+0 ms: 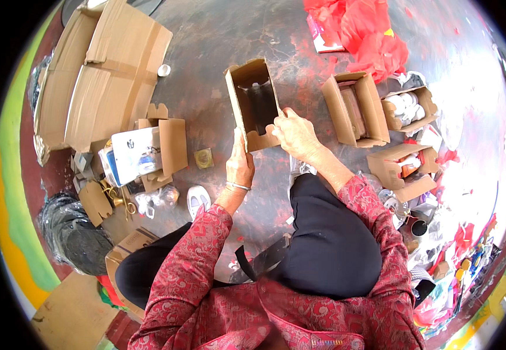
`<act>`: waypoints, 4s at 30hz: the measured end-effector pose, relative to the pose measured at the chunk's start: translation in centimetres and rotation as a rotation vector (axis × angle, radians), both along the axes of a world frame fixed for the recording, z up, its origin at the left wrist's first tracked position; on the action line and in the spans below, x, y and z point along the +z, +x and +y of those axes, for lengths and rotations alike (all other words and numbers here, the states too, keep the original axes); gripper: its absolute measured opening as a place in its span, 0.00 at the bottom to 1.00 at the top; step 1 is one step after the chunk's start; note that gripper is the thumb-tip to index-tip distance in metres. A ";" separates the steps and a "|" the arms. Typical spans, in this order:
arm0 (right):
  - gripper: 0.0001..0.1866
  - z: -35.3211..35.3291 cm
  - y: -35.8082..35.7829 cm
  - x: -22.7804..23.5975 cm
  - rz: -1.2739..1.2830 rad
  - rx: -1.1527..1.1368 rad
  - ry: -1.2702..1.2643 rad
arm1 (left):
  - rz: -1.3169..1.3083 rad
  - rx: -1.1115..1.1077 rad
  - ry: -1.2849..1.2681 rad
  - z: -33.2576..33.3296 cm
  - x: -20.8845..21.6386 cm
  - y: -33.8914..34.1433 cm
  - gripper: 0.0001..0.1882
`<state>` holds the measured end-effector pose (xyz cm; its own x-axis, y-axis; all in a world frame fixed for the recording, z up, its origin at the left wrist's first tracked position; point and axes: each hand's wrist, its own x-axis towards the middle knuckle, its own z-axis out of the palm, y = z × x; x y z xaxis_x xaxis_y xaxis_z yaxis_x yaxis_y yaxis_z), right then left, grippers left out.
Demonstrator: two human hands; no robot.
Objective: The person sits on the floor and assembles a small cardboard box by folding its flaps and tucking them into place. They then pick up a larger cardboard box and begin to fold its flaps as well.
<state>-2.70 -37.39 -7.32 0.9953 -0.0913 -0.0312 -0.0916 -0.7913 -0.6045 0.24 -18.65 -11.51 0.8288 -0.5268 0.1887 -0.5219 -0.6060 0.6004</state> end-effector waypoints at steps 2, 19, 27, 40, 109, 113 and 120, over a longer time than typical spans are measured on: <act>0.06 0.2 0.2 0.5 0.063 -0.071 -0.029 | 0.040 0.021 0.097 -0.3 0.8 0.2 0.35; 0.04 -0.9 0.3 0.7 0.064 -0.078 -0.015 | 0.822 0.199 -0.159 -4.9 3.0 12.3 0.43; 0.11 -0.7 1.1 2.5 0.259 -0.101 -0.062 | 0.416 -0.066 0.303 -2.8 -5.8 13.9 0.48; 0.25 -0.5 5.5 2.7 -0.175 -0.198 0.064 | 0.490 0.298 -0.007 -7.5 1.3 10.0 0.50; 0.08 -0.5 -0.8 1.7 0.193 -0.162 -0.021 | 0.443 -0.062 0.094 -6.6 0.7 6.7 0.40; 0.09 -0.4 -0.6 1.2 0.237 -0.137 -0.082 | -0.032 0.016 0.295 -7.3 1.2 4.6 0.35; 0.11 -0.3 -0.6 0.2 0.111 -0.115 -0.054 | 0.034 -0.008 0.413 -7.7 0.9 4.3 0.30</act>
